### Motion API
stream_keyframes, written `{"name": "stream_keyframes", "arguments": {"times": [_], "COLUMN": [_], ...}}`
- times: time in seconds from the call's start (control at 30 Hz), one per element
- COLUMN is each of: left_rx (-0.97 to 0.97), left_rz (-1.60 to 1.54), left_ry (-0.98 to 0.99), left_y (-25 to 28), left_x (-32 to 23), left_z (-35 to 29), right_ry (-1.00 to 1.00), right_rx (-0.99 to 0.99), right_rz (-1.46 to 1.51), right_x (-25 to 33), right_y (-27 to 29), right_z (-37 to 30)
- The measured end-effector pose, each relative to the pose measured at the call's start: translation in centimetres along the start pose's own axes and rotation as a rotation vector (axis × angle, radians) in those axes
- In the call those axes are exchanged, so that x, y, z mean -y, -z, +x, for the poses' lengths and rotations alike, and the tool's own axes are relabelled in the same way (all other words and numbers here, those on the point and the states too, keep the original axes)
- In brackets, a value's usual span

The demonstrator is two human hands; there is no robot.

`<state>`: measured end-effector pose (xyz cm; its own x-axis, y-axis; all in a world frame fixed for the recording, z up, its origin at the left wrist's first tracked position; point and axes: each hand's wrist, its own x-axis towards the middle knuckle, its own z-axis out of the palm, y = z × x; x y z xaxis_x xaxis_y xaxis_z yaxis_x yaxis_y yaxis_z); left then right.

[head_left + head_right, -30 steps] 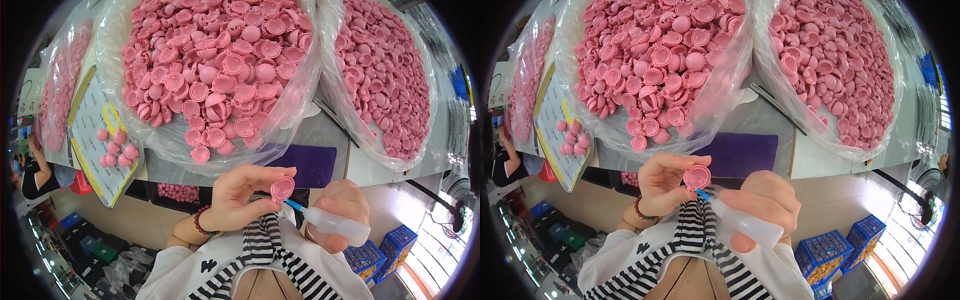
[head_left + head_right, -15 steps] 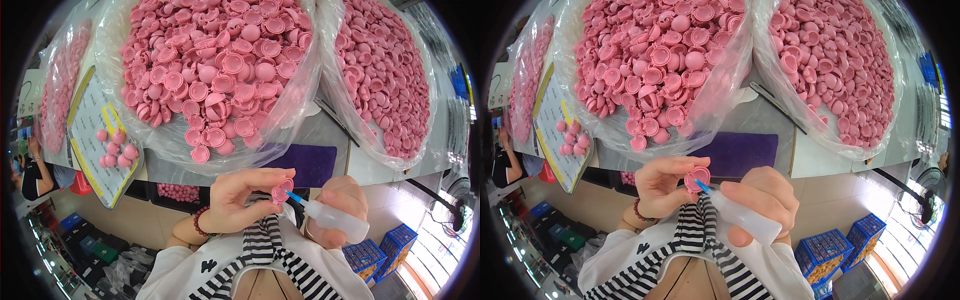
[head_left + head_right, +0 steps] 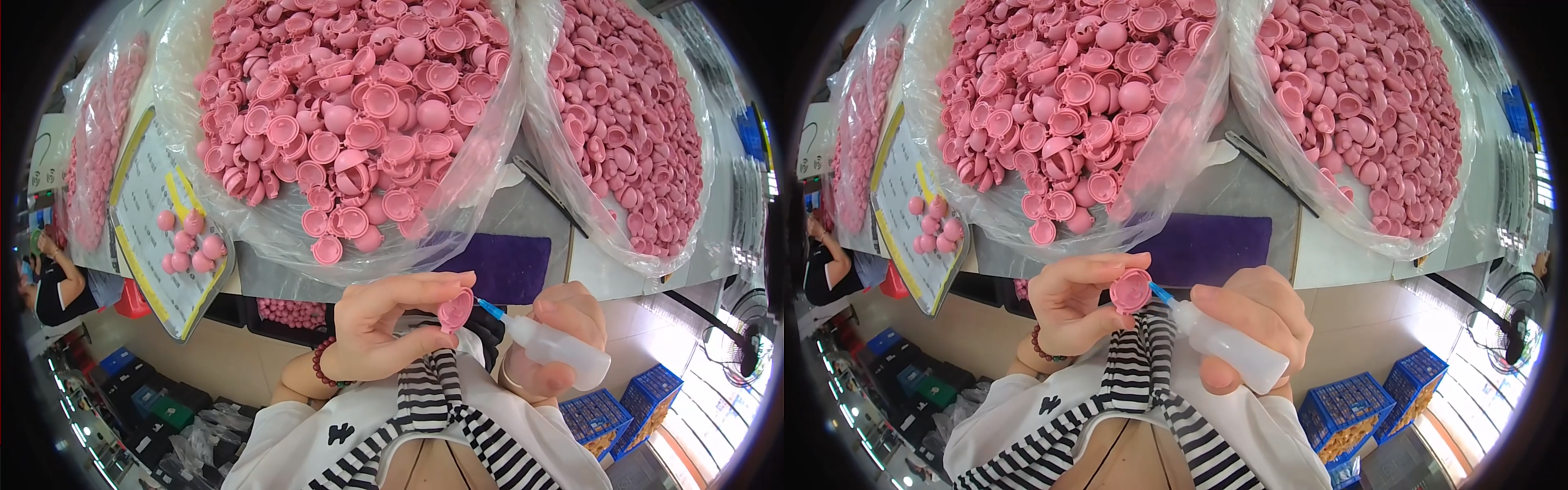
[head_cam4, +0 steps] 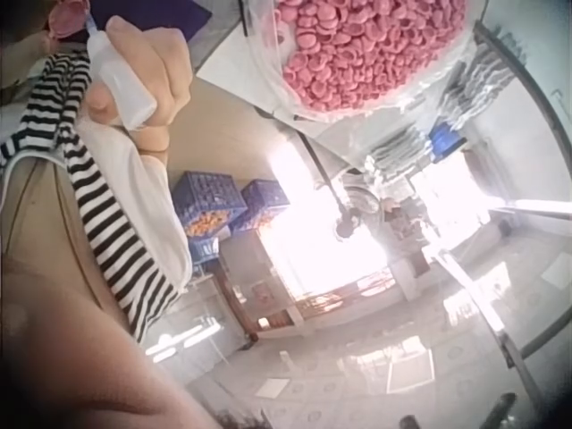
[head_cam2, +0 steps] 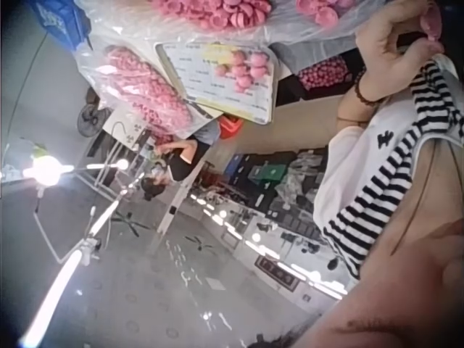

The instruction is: Applying glue to pink plastic toy parts and joining them together to form spheres.

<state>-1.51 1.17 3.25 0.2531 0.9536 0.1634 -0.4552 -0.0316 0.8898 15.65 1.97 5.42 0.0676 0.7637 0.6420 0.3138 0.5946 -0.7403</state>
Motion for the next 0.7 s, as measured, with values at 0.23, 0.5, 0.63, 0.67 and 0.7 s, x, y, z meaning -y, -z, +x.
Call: {"name": "stream_keyframes", "arguments": {"times": [0.23,0.5,0.63,0.67,0.7], "left_rx": [-0.050,0.046,-0.114,-0.096,-0.097], "left_rz": [-0.045,-0.540,-0.640,-0.704,-0.734], "left_ry": [-0.057,0.133,0.390,0.436,0.434], "left_y": [0.1,0.2,-0.2,-0.1,-0.1], "left_x": [0.5,0.6,0.2,0.3,0.5], "left_z": [0.0,0.2,0.2,0.2,0.2], "right_ry": [-0.039,-0.365,-0.503,-0.499,-0.495], "right_rx": [0.113,-0.044,0.100,0.119,0.138], "right_rz": [0.149,-0.144,-0.211,-0.211,-0.212], "right_x": [0.1,-3.7,-5.1,-5.1,-5.0], "right_y": [0.4,0.4,0.4,0.5,0.6], "right_z": [0.2,1.0,0.8,0.7,0.6]}}
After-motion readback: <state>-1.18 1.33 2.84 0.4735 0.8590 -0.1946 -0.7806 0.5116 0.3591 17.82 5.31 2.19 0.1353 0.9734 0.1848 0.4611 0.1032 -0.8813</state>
